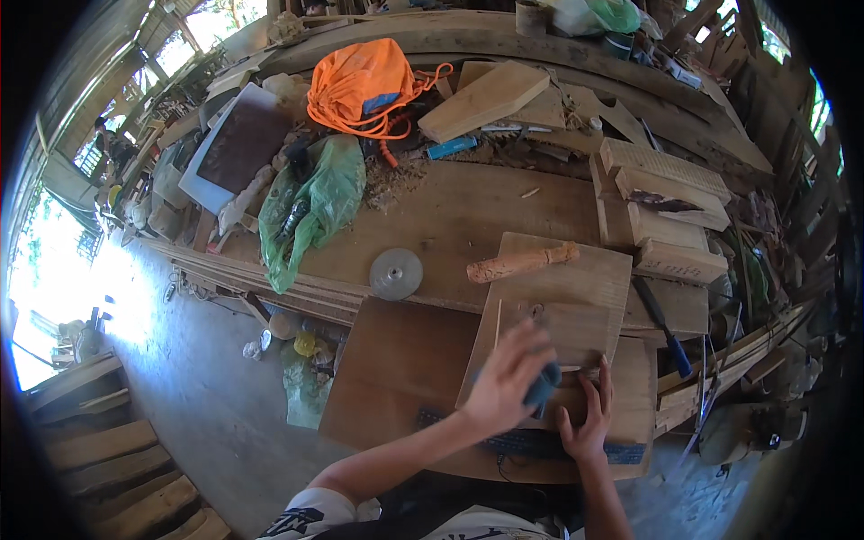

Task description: The recorder uses a chisel and mallet to shape wood, measures with an L-square, and cleans the wood with a cloth.

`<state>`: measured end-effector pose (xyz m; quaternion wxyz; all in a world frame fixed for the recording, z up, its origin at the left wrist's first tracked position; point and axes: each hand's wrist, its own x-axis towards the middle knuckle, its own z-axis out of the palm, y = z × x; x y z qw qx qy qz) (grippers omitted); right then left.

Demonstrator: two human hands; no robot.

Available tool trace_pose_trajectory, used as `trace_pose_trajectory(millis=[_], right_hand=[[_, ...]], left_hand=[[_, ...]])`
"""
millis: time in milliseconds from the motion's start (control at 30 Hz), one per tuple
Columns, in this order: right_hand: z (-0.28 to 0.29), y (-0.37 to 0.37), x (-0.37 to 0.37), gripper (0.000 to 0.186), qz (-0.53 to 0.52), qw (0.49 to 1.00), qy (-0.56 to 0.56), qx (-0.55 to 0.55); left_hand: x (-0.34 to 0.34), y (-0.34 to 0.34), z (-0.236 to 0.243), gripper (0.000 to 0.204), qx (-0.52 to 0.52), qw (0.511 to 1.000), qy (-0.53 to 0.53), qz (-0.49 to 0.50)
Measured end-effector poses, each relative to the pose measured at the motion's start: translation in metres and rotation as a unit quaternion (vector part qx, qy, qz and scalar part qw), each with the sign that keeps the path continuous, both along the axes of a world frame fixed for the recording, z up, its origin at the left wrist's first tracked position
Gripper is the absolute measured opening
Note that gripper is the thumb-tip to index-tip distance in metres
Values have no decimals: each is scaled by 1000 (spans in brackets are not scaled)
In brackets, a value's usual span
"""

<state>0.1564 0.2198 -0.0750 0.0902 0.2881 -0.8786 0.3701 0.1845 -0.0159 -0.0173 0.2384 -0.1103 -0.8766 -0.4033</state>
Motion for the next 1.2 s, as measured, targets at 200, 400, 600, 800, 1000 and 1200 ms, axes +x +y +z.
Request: trace_pose_trajectory(millis=[200,400,600,800,1000,1200], right_hand=[[4,-2,0,58,-3,1000,-3,-3],[8,-4,-2,56,-1,1000,2,-26],[12,-2,-4,56,6,1000,-5,-14],[21,1,-11,48,25,998,-22,-48],[36,8,-18,36,0,998,13,-64],[36,40,-9,12,-35,998,-33,-44]], left_hand=[[2,-25,-17,62,-1,999,2,35],[10,-58,-12,56,-28,981,-39,188],[61,-86,-14,45,-4,956,-97,275],[91,-113,-35,37,28,930,-144,336],[87,-106,-15,40,-35,948,-85,304],[96,-77,2,33,-90,959,-75,257]])
